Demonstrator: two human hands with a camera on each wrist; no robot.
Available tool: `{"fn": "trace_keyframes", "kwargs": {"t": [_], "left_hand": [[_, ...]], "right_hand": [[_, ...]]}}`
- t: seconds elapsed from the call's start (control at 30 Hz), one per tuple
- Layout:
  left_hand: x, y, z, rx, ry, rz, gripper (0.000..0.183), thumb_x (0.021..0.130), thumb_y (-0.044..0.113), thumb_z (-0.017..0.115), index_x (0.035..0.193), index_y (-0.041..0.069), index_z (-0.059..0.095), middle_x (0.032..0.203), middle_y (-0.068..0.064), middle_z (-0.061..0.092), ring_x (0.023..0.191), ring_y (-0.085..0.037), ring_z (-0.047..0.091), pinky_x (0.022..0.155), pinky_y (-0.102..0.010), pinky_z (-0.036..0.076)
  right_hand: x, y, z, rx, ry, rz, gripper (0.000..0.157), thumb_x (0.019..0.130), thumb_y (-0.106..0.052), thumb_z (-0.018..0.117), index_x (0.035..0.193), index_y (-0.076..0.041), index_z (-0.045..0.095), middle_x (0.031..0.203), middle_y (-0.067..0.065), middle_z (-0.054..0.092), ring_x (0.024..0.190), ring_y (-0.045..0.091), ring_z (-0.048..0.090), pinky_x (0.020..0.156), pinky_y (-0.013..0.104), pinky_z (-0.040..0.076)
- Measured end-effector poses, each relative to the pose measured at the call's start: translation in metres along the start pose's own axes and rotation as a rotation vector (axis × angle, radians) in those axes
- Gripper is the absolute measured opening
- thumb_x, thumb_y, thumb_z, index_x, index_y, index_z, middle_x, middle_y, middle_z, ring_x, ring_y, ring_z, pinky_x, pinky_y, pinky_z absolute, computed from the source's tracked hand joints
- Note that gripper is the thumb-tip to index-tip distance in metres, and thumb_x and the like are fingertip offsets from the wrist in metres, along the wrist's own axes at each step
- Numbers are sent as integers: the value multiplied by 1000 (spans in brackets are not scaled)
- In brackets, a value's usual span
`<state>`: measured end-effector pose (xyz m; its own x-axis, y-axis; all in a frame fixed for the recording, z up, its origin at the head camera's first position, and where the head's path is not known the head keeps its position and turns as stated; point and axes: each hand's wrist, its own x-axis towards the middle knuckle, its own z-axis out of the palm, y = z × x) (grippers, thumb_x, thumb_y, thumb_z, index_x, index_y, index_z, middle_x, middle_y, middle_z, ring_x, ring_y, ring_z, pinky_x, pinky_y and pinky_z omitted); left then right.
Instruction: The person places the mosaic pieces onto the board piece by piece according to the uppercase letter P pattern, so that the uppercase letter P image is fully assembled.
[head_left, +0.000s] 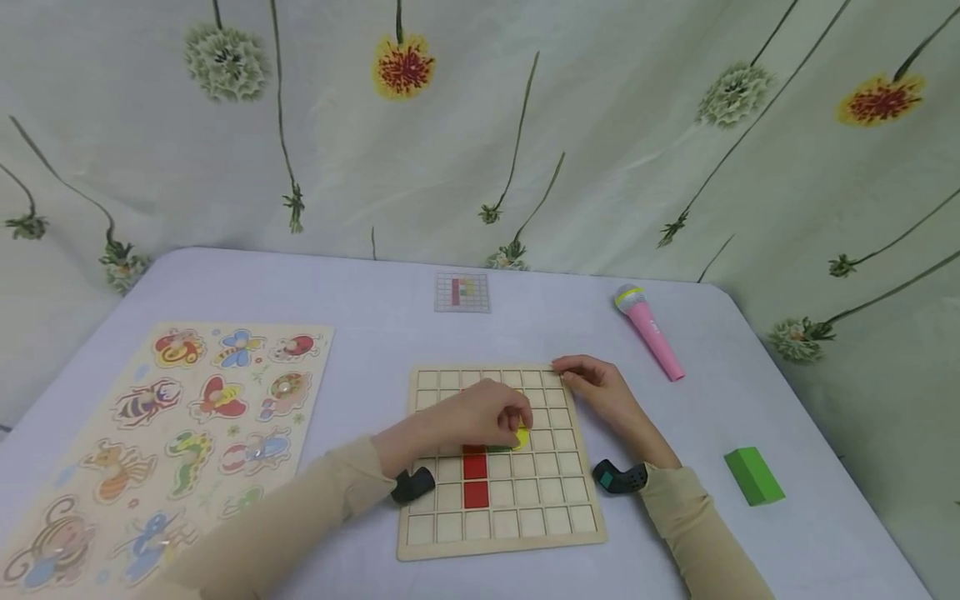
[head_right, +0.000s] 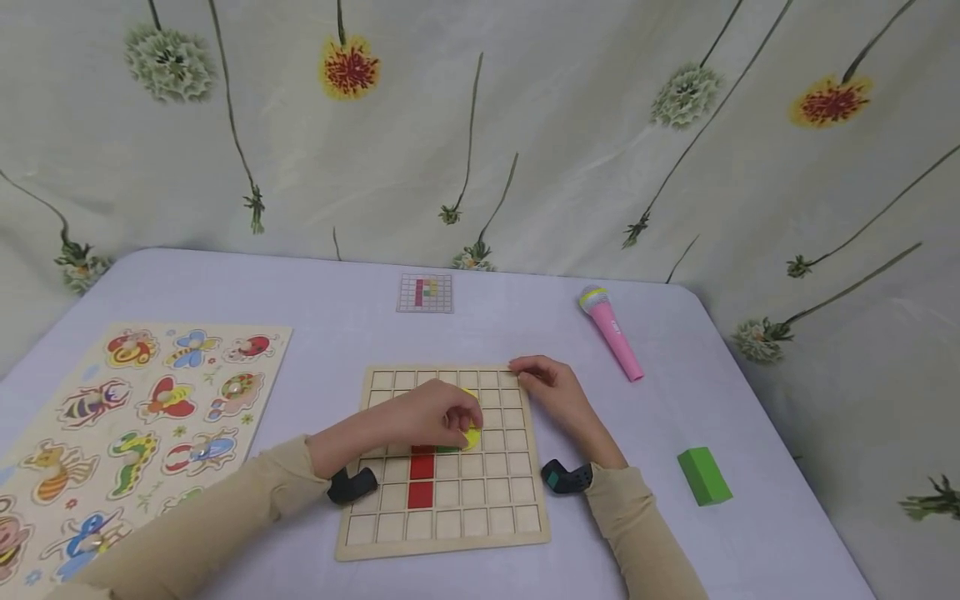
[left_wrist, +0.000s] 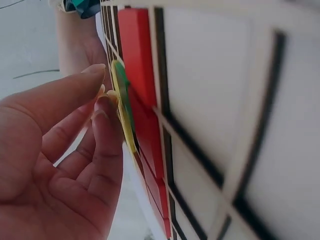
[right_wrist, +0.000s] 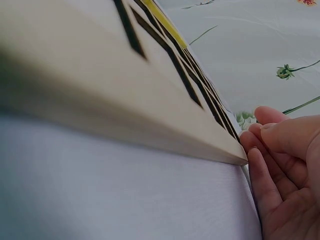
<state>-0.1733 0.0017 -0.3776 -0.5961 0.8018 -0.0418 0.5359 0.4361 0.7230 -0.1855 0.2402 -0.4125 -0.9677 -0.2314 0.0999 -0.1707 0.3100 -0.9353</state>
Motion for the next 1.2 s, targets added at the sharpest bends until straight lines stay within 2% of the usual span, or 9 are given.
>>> {"fn": "trace_keyframes", "kwargs": {"t": [0.3, 0.4, 0.6, 0.73, 0.83, 1.0, 1.2], "left_hand": [[-2, 0, -2, 52, 3, 7, 11, 79, 4, 74, 86, 11, 69, 70, 9, 56, 64, -7, 51, 61, -21, 45], [-3, 0, -2, 65, 21, -12, 13, 78, 4, 75, 87, 11, 68, 70, 8, 56, 65, -8, 50, 60, -22, 44], [-2, -3, 1, 88, 36, -44, 10, 78, 9, 76, 80, 14, 67, 70, 10, 57, 66, -8, 51, 62, -22, 45], [-1, -4, 3, 102, 40, -52, 12, 78, 11, 76, 77, 15, 65, 69, 10, 56, 65, -7, 50, 62, -22, 44], [-4, -6, 0, 73, 45, -48, 12, 78, 10, 76, 78, 15, 65, 69, 10, 56, 65, -7, 52, 62, -22, 46], [-11, -16, -17, -17, 77, -39, 8, 81, 12, 74, 85, 15, 67, 74, 10, 60, 69, -8, 56, 65, -24, 48], [-34, -26, -50, -69, 158, -119, 11, 83, 15, 72, 93, 12, 70, 81, 8, 63, 76, -13, 56, 74, -30, 47]], "right_hand": [[-9, -29, 4, -11, -8, 14, 22, 93, 4, 52, 111, 11, 60, 118, 21, 58, 112, 29, 50, 88, 21, 41], [-9, -26, 4, -13, -8, 14, 22, 93, 4, 52, 112, 11, 60, 118, 22, 58, 112, 29, 50, 88, 22, 41], [-4, -2, 0, -2, -3, 8, 22, 94, -1, 54, 112, 6, 62, 118, 17, 59, 112, 25, 51, 89, 23, 41], [-3, 4, 0, -16, -5, -5, 22, 94, -7, 56, 112, 3, 63, 117, 14, 60, 112, 22, 52, 91, 25, 40], [-3, 4, 1, -21, -4, -8, 21, 94, -8, 56, 111, 2, 64, 116, 12, 61, 111, 21, 52, 92, 28, 41], [-2, 1, 2, -32, 2, -5, 21, 94, -8, 57, 111, -1, 65, 116, 10, 61, 112, 21, 52, 93, 32, 41], [-1, 0, 0, -40, 10, 12, 21, 94, -6, 56, 111, 1, 64, 117, 12, 61, 113, 23, 51, 95, 35, 39]]}}
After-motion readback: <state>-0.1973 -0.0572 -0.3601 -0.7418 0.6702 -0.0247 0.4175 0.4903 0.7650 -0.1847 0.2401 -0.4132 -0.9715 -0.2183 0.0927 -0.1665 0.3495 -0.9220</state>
